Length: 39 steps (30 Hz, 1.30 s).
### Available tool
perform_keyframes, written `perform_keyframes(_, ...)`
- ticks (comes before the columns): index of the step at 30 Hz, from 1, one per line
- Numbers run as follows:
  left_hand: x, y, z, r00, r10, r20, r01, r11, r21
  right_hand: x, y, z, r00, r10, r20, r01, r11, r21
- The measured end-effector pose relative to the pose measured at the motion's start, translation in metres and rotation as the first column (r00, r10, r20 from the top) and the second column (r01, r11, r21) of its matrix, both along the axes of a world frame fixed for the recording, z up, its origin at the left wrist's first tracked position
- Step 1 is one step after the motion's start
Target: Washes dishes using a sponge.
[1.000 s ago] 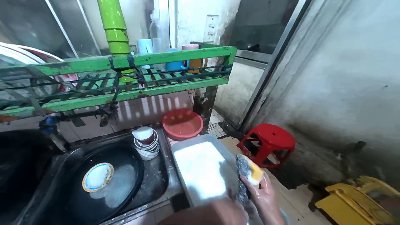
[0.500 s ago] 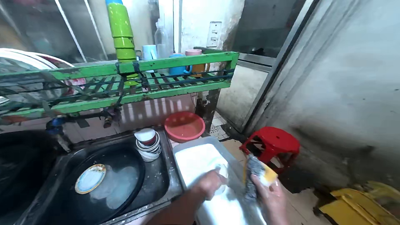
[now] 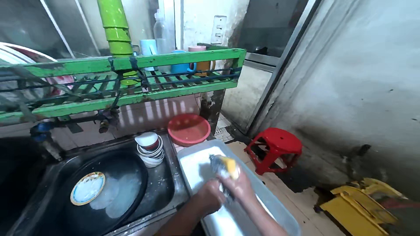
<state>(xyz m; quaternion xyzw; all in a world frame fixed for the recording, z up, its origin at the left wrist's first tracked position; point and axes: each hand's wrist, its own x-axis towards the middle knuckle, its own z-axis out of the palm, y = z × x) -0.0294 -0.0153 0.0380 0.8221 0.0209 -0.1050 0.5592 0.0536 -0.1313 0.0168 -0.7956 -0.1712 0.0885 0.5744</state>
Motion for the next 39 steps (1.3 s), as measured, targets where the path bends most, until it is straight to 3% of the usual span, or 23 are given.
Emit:
perform_keyframes(2, -0.003, -0.005, 0.000, 0.975, 0.167, -0.144, -0.209, 0.911, -0.357, 0.028, 0.000, -0.002, 0.975, -0.051, -0.218, 0.074, 0.992, 0.098)
perform_keyframes(3, -0.003, -0.008, -0.001, 0.946, 0.278, -0.170, -0.325, 0.798, -0.507, 0.031, 0.002, -0.002, 0.969, -0.092, -0.228, 0.124, 0.984, 0.129)
perform_keyframes(5, 0.005, -0.011, -0.005, 0.844, 0.507, -0.176, -0.473, 0.548, -0.689, 0.005, 0.011, -0.002, 0.982, -0.170, -0.079, 0.178, 0.978, 0.112)
perform_keyframes(7, 0.014, -0.011, 0.001, 0.731, 0.652, -0.201, -0.576, 0.431, -0.695, -0.024, 0.022, -0.007, 0.979, -0.191, 0.069, 0.185, 0.979, 0.085)
perform_keyframes(10, 0.004, -0.016, -0.005, 0.792, 0.600, -0.113, -0.516, 0.560, -0.648, 0.002, 0.021, -0.018, 0.981, -0.184, -0.061, 0.192, 0.967, 0.167)
perform_keyframes(12, 0.001, -0.023, -0.009, 0.820, 0.563, -0.104, -0.498, 0.611, -0.616, 0.028, 0.017, -0.011, 0.969, -0.165, -0.183, 0.186, 0.977, 0.107)
perform_keyframes(13, 0.003, -0.024, -0.007, 0.804, 0.577, -0.142, -0.528, 0.584, -0.617, 0.026, 0.018, -0.002, 0.973, -0.157, -0.170, 0.164, 0.986, 0.030)
perform_keyframes(14, 0.009, -0.023, -0.002, 0.761, 0.609, -0.223, -0.589, 0.504, -0.633, 0.016, 0.021, 0.006, 0.986, -0.137, -0.092, 0.132, 0.989, -0.059)
perform_keyframes(15, 0.018, -0.021, 0.003, 0.678, 0.658, -0.329, -0.668, 0.364, -0.649, 0.000, 0.024, 0.008, 0.994, -0.096, 0.043, 0.101, 0.986, -0.132)
perform_keyframes(16, 0.027, -0.016, 0.008, 0.600, 0.683, -0.416, -0.717, 0.227, -0.659, -0.014, 0.026, 0.000, 0.977, -0.054, 0.207, 0.083, 0.988, -0.134)
perform_keyframes(17, 0.031, -0.007, 0.009, 0.580, 0.666, -0.469, -0.701, 0.113, -0.705, -0.021, 0.026, -0.014, 0.936, -0.041, 0.351, 0.069, 0.995, -0.069)
perform_keyframes(18, 0.035, 0.002, 0.010, 0.563, 0.645, -0.517, -0.684, 0.012, -0.729, -0.020, 0.025, -0.026, 0.925, -0.047, 0.378, 0.044, 0.999, 0.016)
perform_keyframes(20, 0.038, 0.009, 0.010, 0.564, 0.618, -0.548, -0.647, -0.083, -0.758, -0.010, 0.020, -0.030, 0.970, -0.137, 0.202, 0.113, 0.986, 0.122)
perform_keyframes(22, 0.034, 0.000, 0.011, 0.554, 0.629, -0.545, -0.643, -0.092, -0.760, 0.003, 0.018, -0.022, 0.975, -0.217, 0.058, 0.211, 0.973, 0.097)
perform_keyframes(25, 0.028, -0.019, 0.011, 0.549, 0.698, -0.460, -0.661, 0.025, -0.750, -0.009, 0.022, -0.012, 0.961, -0.132, 0.241, 0.144, 0.989, -0.034)
perform_keyframes(26, 0.026, -0.023, 0.011, 0.548, 0.729, -0.410, -0.672, 0.091, -0.735, -0.011, 0.024, -0.010, 0.961, -0.091, 0.260, 0.105, 0.994, -0.043)
perform_keyframes(27, 0.021, -0.025, 0.010, 0.571, 0.737, -0.362, -0.673, 0.167, -0.720, -0.007, 0.024, -0.006, 0.983, -0.069, 0.171, 0.074, 0.997, -0.020)
perform_keyframes(30, 0.001, -0.021, -0.008, 0.763, 0.641, -0.086, -0.523, 0.534, -0.664, 0.037, 0.020, 0.003, 0.964, -0.057, -0.261, 0.098, 0.984, 0.147)
perform_keyframes(32, -0.002, -0.009, -0.027, 0.850, 0.527, -0.003, -0.408, 0.654, -0.637, 0.050, 0.012, 0.020, 0.957, -0.112, -0.268, 0.147, 0.983, 0.114)
perform_keyframes(33, -0.001, -0.001, -0.030, 0.879, 0.471, -0.071, -0.393, 0.635, -0.665, 0.049, 0.008, 0.032, 0.968, -0.146, -0.202, 0.164, 0.983, 0.079)
perform_keyframes(35, 0.010, 0.015, -0.033, 0.886, 0.365, -0.287, -0.443, 0.482, -0.756, 0.040, 0.001, 0.053, 0.989, -0.125, -0.081, 0.128, 0.991, 0.033)
perform_keyframes(37, 0.021, 0.027, -0.033, 0.875, 0.265, -0.406, -0.476, 0.307, -0.824, 0.029, 0.001, 0.061, 0.987, -0.014, -0.162, 0.016, 1.000, 0.012)
perform_keyframes(39, 0.030, 0.029, -0.028, 0.796, 0.351, -0.493, -0.573, 0.178, -0.800, 0.023, 0.005, 0.052, 0.963, 0.082, -0.258, -0.093, 0.995, -0.029)
